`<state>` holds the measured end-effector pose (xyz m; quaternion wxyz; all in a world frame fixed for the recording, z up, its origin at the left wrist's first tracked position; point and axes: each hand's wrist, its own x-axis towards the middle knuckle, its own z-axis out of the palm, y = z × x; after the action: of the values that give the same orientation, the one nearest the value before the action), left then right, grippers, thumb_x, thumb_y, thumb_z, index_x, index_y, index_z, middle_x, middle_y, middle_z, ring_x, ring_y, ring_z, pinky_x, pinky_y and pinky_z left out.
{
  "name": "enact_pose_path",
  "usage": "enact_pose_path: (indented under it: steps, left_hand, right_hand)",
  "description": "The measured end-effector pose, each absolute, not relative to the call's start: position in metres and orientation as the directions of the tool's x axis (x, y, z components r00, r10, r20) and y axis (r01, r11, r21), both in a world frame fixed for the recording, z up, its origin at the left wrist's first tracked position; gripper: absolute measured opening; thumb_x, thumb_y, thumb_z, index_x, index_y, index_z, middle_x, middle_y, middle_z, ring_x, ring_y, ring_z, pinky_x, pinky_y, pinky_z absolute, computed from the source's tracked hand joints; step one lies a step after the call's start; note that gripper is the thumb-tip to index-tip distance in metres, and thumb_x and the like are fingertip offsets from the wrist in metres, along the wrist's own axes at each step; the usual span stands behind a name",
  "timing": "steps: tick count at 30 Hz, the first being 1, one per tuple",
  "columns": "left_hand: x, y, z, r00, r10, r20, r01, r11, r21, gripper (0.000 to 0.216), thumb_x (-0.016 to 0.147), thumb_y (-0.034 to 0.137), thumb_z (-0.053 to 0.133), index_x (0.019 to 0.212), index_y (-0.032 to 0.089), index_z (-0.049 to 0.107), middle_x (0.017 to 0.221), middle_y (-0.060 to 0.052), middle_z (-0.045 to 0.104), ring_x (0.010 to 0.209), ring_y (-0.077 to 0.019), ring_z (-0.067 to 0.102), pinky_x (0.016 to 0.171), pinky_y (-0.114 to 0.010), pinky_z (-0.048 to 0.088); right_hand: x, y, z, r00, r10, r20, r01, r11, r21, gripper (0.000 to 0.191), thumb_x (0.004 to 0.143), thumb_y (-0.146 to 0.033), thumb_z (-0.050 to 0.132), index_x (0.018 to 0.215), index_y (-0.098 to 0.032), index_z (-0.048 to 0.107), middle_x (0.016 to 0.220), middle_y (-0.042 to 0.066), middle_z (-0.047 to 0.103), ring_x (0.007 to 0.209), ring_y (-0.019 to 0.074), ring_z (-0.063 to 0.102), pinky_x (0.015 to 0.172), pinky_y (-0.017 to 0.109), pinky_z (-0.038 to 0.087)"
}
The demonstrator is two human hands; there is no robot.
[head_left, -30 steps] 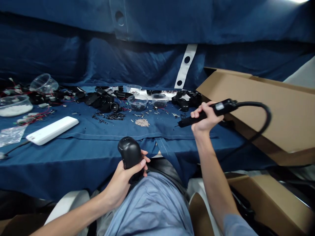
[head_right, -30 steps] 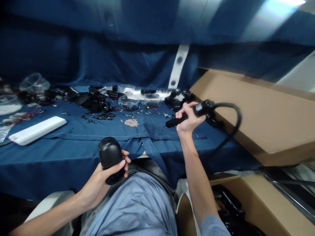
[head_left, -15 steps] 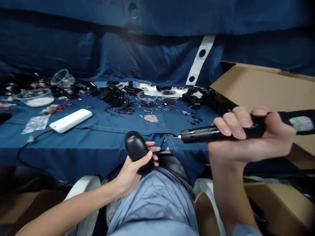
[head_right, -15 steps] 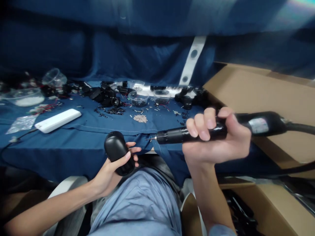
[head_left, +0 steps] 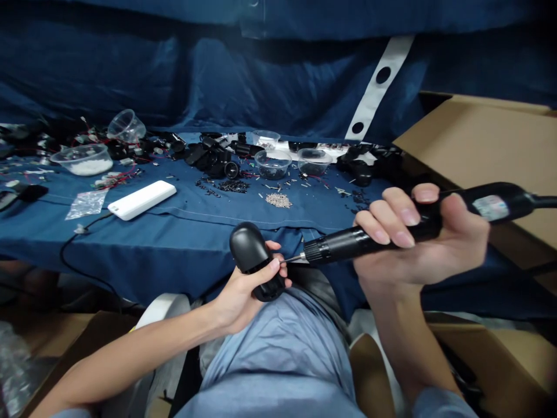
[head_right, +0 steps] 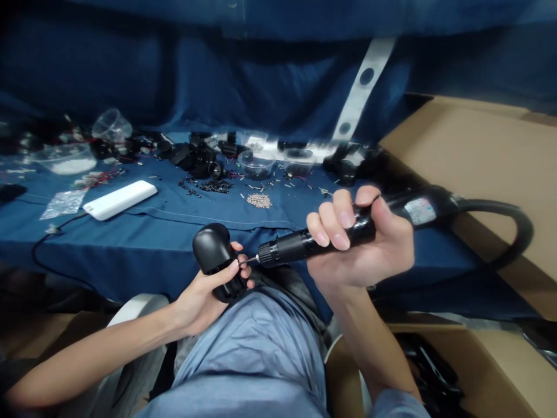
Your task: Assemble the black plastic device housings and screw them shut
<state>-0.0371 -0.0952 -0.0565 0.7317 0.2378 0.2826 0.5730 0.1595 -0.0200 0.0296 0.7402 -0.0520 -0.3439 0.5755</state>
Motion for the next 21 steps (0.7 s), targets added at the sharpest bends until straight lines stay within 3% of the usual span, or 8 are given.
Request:
enact_pose_path:
  steps: [21]
  left_hand:
    - [-0.037,-0.094,-0.051,0.107,0.958,-0.267,-0.692,0.265,0.672,0.038,0.082,0.019,0.089,0.112,0.022,0.065,0.089,0.001,0.065,0.084,-0.0128,0.063,0.079,-0.029,0.060]
  right_hand:
    - [0.157,-0.030,0.029,0.120,0.857,0.500,-0.730,0.418,-0.541,0.016,0.068,-0.031,0.075,0.070,-0.021,0.063,0.053,-0.008,0.047,0.033,0.0023,0.026,0.033,0.024,0.028]
